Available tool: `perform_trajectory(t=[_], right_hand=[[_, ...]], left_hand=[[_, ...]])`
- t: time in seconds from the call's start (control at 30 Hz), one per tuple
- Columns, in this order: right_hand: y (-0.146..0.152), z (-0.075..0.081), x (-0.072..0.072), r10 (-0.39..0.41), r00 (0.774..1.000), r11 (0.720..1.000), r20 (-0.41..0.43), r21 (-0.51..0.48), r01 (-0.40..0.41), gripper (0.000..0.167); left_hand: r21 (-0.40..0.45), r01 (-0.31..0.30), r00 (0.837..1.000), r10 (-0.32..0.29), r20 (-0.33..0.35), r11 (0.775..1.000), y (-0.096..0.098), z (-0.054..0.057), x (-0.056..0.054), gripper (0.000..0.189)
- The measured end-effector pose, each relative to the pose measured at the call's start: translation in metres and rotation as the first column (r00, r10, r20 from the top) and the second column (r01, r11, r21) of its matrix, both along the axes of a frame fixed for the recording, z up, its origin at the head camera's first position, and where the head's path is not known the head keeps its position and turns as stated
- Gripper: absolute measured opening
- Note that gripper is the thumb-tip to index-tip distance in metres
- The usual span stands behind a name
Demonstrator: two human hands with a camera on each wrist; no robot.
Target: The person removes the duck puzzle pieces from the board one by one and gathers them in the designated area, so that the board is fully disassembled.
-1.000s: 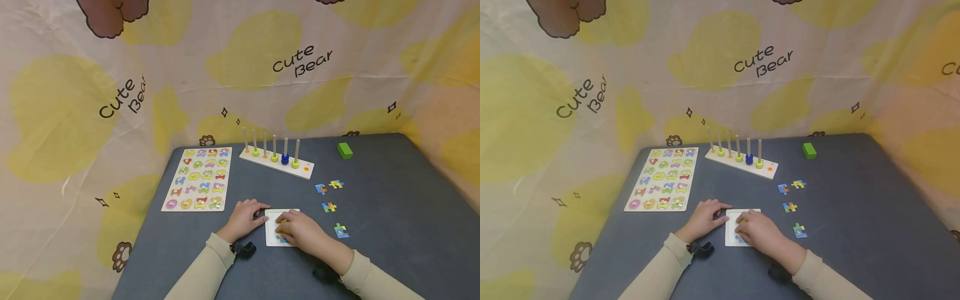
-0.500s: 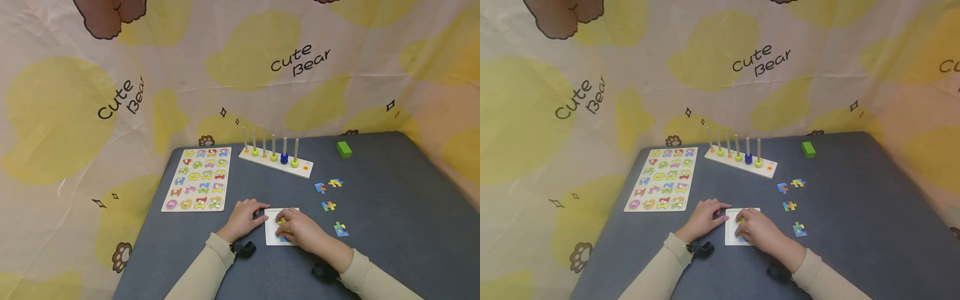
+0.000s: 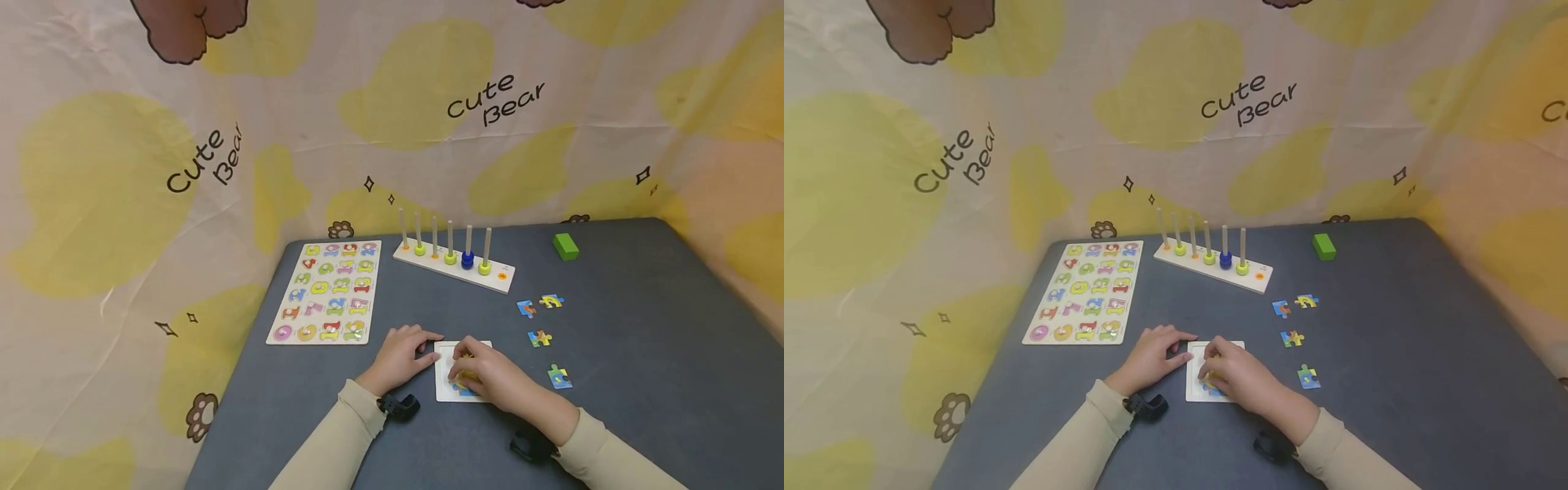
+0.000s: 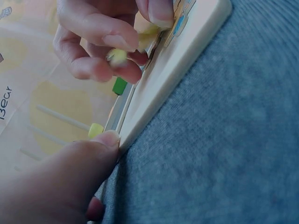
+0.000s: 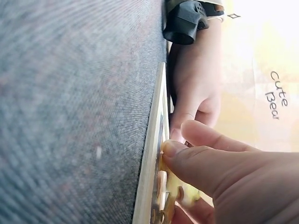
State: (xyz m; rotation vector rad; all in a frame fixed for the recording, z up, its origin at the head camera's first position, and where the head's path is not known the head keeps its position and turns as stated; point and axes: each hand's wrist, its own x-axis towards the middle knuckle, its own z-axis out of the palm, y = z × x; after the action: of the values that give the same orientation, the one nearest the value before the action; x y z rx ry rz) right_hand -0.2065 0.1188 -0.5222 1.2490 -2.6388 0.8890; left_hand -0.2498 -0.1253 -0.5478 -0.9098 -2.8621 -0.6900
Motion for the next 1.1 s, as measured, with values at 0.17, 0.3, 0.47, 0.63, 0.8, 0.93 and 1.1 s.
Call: perform_trajectory(t=[0.17,0.3,0.47,0.63,0.8,0.93,1.1], right_hand=[[0.002,-0.002,-0.002,-0.009,0.999,1.000,0.042,0.021,0.008,0.027],[0.004,-0.003,-0.002,-0.008,1.000,1.000,0.027,0.025,0.007,0.025],[0.006,-0.006,-0.004,0.027,1.000,0.999,-0.012,-0.040,-0.028,0.025],[0.006,-0.007,-0.007,0.069,0.996,0.985,-0.052,-0.158,-0.077,0.029],[0.007,-0.001,-0.009,0.071,0.995,0.959,-0.070,-0.270,-0.088,0.038],[0.013,0.014,-0.007,0.005,1.000,0.951,-0.014,-0.310,-0.009,0.054],[0.034,0.040,-0.007,-0.163,0.987,0.947,0.004,-0.279,0.158,0.048]], left_hand=[[-0.014,0.001,1.000,-0.001,-0.001,1.000,0.000,-0.001,-0.002,0.034],[-0.014,0.003,1.000,-0.003,0.001,1.000,0.000,-0.002,-0.002,0.035],[-0.015,0.008,1.000,-0.008,0.010,1.000,0.000,-0.001,-0.001,0.035],[-0.010,0.011,1.000,-0.011,0.007,1.000,0.000,0.000,-0.003,0.035],[-0.009,0.006,1.000,-0.007,-0.003,1.000,-0.001,0.001,-0.003,0.035],[-0.018,0.011,1.000,-0.011,-0.012,1.000,-0.001,0.000,-0.003,0.035],[-0.009,0.010,1.000,-0.010,-0.007,1.000,-0.001,-0.001,-0.003,0.035]])
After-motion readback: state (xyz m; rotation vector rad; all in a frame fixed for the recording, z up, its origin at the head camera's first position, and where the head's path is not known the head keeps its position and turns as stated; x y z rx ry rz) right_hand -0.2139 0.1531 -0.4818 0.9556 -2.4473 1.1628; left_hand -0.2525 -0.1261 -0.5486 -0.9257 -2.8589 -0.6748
